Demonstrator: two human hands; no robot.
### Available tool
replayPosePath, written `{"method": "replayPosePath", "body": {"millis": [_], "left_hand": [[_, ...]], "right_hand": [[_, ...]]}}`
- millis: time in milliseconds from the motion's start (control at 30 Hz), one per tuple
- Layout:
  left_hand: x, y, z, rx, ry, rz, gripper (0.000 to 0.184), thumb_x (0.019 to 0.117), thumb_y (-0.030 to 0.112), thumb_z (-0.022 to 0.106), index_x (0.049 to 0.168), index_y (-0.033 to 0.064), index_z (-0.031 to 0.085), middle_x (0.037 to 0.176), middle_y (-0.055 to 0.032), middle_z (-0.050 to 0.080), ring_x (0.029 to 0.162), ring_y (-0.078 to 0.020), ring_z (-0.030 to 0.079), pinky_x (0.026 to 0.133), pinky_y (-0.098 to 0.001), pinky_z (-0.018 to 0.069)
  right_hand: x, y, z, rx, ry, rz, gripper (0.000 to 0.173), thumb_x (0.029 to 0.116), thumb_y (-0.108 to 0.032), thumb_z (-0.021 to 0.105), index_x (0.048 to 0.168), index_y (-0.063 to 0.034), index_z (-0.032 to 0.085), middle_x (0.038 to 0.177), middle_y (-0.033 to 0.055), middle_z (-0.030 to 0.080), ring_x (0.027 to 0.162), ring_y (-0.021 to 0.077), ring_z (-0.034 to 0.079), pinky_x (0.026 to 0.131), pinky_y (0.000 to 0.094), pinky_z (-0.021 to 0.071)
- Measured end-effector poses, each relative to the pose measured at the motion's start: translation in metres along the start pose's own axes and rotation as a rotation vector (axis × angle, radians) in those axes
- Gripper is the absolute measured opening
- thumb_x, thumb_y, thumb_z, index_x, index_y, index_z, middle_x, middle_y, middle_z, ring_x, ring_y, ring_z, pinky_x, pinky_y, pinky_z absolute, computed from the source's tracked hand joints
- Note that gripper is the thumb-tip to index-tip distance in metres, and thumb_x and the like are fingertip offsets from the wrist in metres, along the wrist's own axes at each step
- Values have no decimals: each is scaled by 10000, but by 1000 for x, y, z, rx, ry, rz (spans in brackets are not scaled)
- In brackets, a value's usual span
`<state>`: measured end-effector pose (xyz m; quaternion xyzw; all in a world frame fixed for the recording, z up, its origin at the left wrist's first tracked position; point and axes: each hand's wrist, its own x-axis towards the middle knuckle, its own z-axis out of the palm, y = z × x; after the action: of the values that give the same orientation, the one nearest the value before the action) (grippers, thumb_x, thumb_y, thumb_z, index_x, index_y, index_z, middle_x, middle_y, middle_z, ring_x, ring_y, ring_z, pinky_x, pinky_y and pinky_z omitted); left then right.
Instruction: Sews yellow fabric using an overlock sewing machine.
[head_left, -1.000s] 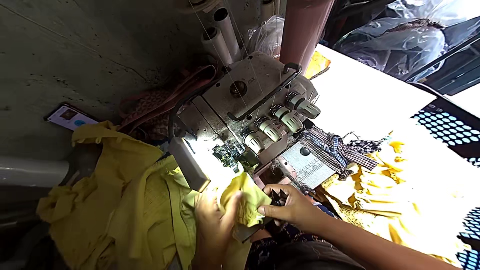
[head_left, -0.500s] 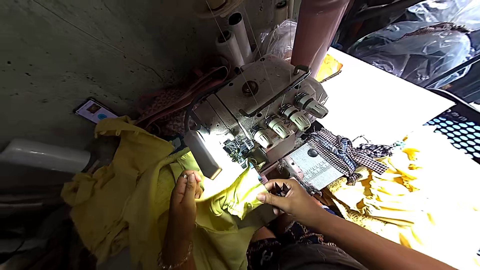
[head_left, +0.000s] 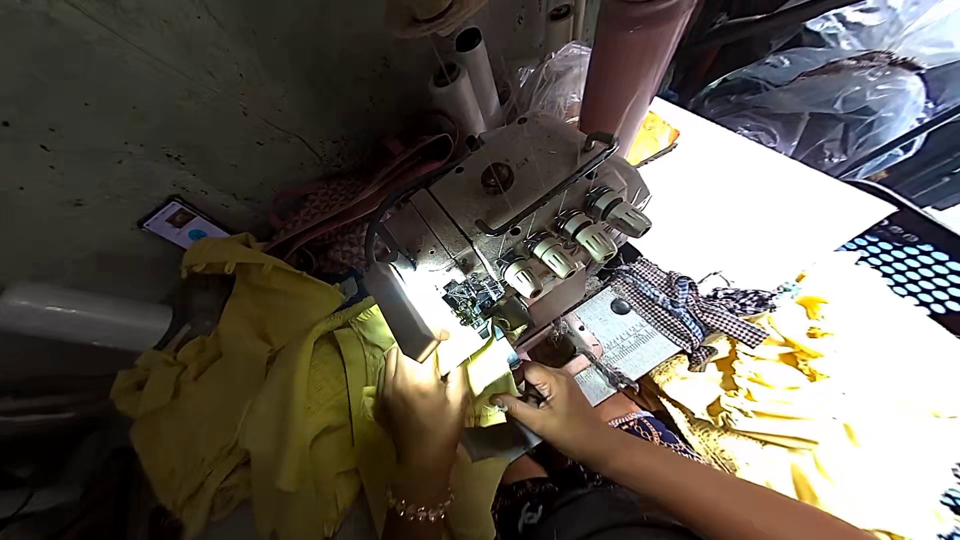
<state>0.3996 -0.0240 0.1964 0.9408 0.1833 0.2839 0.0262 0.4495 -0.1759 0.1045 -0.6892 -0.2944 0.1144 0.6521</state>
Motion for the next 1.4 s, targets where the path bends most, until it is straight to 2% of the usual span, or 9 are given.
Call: {"method": "replayPosePath", "body": {"millis": [67,167,367,500,667,733,900,1200,1400], "left_hand": [[-3,-6,-5,-94,34,-7,267,763,216,634,904,7,723,1022,-181,738,989,-297,707,839,-397,543],[-4,-25,-21,-264,1,-24,186,782,186,660,860,29,721,1015,-121,707,1039,-164,652,932,-255,497],[12,-21,-28,-210,-140,-36,327,963,163,467,1006,-85,675,883,-172,695,884,-208,681,824,-333,531],[22,-20,-22,-186,-159,-77,524,819,380,715,1066,-81,676,919,-165,726,868,-228,706,787,-395,557],[21,-32,-37,-242,-121,-48,220,853,167,670,944,-29,714,903,-111,716,814,-69,649,758,-200,504],[12,-15,-53,-238,-118,6,257,873,195,693,901,-59,710,871,-168,719,807,-148,685,740,-262,530],[-35,42,-49,-281,-197,192,151,891,112,634,932,97,778,865,-80,736,756,-181,684,668,-295,543],[-42,48,-22,-42,-102,220,243,880,72,565,956,100,794,879,-60,737,712,-193,625,640,-286,471],[-33,49,-15,1,-67,204,276,875,51,552,991,90,800,920,-77,738,760,-201,625,675,-289,470]], "right_hand": [[-2,-1,-2,2,-14,8,281,903,-309,734,903,-33,680,742,6,627,608,-11,494,564,141,406],[-2,-3,-6,60,-35,47,272,889,-313,753,914,-52,679,752,-20,641,634,-44,523,588,114,429],[4,-1,-2,68,-17,59,257,870,-300,761,922,-53,709,792,-18,679,702,-47,578,651,122,468],[0,-8,-9,97,-52,123,272,863,-320,777,929,-68,699,766,-55,646,652,-76,521,606,100,423],[-2,-18,-17,178,-51,132,241,876,-303,772,928,-77,706,758,-79,657,657,-103,550,599,76,443],[-3,-22,-22,218,-39,121,205,910,-291,745,865,-96,701,724,-105,625,633,-113,526,576,69,425],[-17,-32,-31,320,-38,107,152,931,-237,728,881,-94,710,755,-102,666,655,-106,565,597,73,474],[-4,-23,-26,258,0,16,124,946,-96,642,944,-11,732,859,-33,730,790,-82,641,745,91,527],[12,-24,-21,251,39,30,134,937,-91,633,846,-26,708,738,-60,662,652,-105,566,617,66,471]]}}
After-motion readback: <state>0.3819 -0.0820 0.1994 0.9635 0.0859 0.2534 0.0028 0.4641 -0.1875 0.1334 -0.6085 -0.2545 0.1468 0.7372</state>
